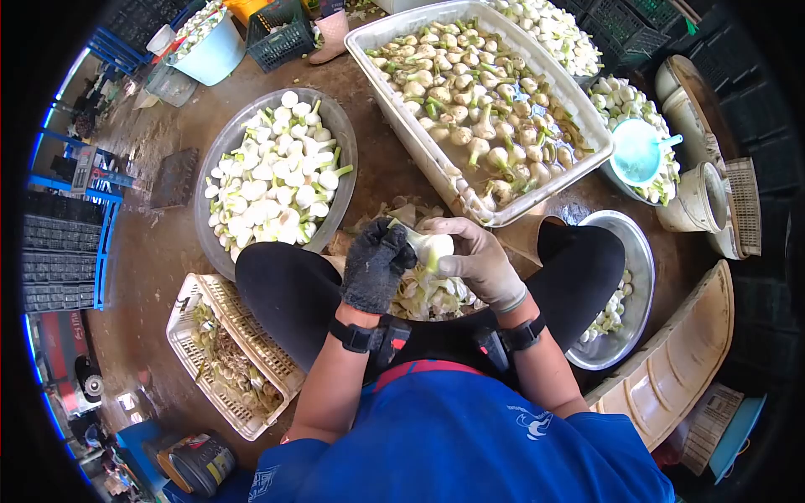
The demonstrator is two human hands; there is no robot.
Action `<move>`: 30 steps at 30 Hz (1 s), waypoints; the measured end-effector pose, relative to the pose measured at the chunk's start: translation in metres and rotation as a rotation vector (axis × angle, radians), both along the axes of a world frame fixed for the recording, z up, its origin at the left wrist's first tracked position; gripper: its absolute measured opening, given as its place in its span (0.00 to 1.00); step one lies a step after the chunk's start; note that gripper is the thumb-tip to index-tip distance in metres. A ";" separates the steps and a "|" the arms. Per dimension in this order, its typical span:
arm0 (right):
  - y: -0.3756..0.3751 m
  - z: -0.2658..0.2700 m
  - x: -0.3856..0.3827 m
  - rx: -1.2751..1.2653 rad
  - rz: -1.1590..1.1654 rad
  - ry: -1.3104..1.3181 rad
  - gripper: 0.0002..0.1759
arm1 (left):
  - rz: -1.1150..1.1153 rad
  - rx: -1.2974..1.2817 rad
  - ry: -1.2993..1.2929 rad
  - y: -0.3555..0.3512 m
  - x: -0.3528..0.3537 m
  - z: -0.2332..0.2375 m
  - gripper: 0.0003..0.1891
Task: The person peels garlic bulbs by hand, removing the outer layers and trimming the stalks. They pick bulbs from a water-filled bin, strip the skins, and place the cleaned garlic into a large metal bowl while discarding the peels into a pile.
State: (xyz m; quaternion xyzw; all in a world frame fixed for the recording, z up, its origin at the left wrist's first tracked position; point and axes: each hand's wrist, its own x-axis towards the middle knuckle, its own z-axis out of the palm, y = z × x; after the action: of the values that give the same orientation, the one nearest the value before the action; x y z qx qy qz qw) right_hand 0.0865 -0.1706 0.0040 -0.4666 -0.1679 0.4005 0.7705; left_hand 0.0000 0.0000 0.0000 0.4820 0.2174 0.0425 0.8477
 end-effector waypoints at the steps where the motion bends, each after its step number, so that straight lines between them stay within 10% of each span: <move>1: 0.000 -0.002 0.000 0.125 0.019 0.062 0.38 | 0.080 -0.114 -0.013 -0.006 -0.001 -0.006 0.09; 9: -0.006 0.056 0.008 -0.398 -0.205 -0.545 0.17 | 0.138 -0.292 -0.044 -0.030 -0.002 0.040 0.04; 11: -0.023 0.078 0.026 -0.394 -0.565 -0.505 0.11 | 0.213 1.358 -0.250 -0.008 -0.003 0.049 0.04; 12: -0.050 0.052 0.055 -0.207 -0.714 -0.406 0.14 | 0.238 0.821 -0.226 0.004 -0.003 0.049 0.05; 13: -0.083 0.068 0.063 -0.902 -0.821 -1.004 0.15 | 0.242 0.288 -0.189 0.019 -0.004 0.047 0.05; 14: -0.118 0.078 0.071 -1.036 -0.918 -1.391 0.16 | 0.176 0.092 -0.105 0.035 -0.005 0.042 0.08; 15: -0.152 0.080 0.088 -0.796 -0.881 -0.835 0.12 | 0.173 0.090 -0.113 0.041 -0.004 0.035 0.08; 17: -0.206 0.094 0.101 -1.586 -0.760 -0.837 0.12 | -0.284 0.581 0.183 0.047 0.002 0.014 0.16; 19: -0.220 0.101 0.099 -1.741 -0.655 -0.857 0.12 | -0.517 0.982 0.269 0.030 0.007 -0.011 0.19; 25: -0.113 0.050 0.118 -0.895 -0.240 -0.897 0.09 | -0.714 0.780 0.058 -0.043 0.033 -0.040 0.21; 30: -0.017 -0.059 0.173 -0.930 0.461 -1.260 0.23 | -0.782 0.718 0.200 -0.043 0.034 -0.029 0.23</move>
State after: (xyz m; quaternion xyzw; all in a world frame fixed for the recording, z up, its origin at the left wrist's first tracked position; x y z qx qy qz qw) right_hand 0.2597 -0.1879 -0.0548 -0.8300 -0.4783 0.2401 0.1573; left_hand 0.0338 -0.0429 -0.0291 0.7881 0.0730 -0.2507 0.5574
